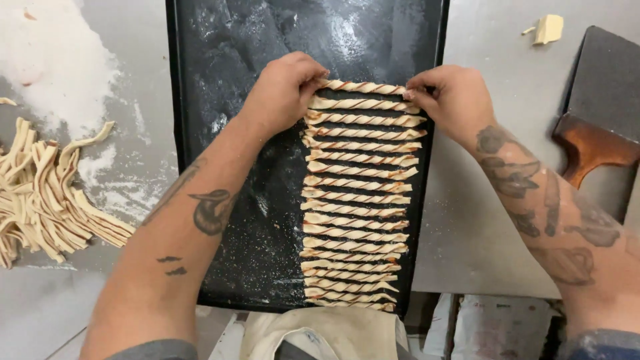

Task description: Twisting strips of dough into spirals and arranging them neatly on a baking tray.

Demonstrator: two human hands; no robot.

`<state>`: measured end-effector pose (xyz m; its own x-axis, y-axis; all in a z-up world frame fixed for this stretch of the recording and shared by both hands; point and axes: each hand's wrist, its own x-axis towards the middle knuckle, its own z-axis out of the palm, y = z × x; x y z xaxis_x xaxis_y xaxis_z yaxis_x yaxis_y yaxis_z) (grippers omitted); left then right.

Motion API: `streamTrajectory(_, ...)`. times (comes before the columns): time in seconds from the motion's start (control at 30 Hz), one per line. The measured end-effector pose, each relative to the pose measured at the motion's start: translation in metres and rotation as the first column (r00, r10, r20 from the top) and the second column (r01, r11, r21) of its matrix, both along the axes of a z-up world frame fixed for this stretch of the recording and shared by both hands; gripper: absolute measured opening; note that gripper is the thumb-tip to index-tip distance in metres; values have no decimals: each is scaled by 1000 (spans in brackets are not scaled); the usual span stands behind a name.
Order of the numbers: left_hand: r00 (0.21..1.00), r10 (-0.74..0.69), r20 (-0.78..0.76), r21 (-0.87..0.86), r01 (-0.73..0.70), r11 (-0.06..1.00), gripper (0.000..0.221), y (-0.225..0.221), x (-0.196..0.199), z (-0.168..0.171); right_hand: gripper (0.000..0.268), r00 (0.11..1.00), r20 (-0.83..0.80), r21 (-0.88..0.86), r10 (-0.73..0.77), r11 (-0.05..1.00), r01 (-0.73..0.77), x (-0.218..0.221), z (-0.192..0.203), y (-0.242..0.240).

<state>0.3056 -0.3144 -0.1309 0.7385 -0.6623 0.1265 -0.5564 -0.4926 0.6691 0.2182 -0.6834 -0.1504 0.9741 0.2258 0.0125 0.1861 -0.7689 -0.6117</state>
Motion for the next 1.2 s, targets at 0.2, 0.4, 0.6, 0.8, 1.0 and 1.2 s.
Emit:
streamTrajectory(0.2,992,-103,77,172,88,981,15,2,8,-9,18,994,66,-251,89,966,-70,-6,0,-4)
streamTrajectory(0.4,983,69,-168,397,3,918,24,-24,26,-4,10,992,-58,-242,112,963,-122,18,1,-14)
streamTrajectory(0.6,942,230,-246,563,-54,825,29,-56,44,-9,5,955,-282,-309,-87,951,-5,39,3,-12)
streamTrajectory(0.8,968,238,-83,409,-185,894,20,-71,58,-89,23,978,-207,-386,30,916,-110,36,-10,-35)
streamTrajectory(1.0,998,59,16,247,-61,967,24,-43,4,-51,9,969,82,-8,232,973,-233,-5,-13,-38)
streamTrajectory(1.2,924,260,-280,68,-251,966,66,55,-84,22,41,998,19,-62,-67,996,68,-36,-22,-49)
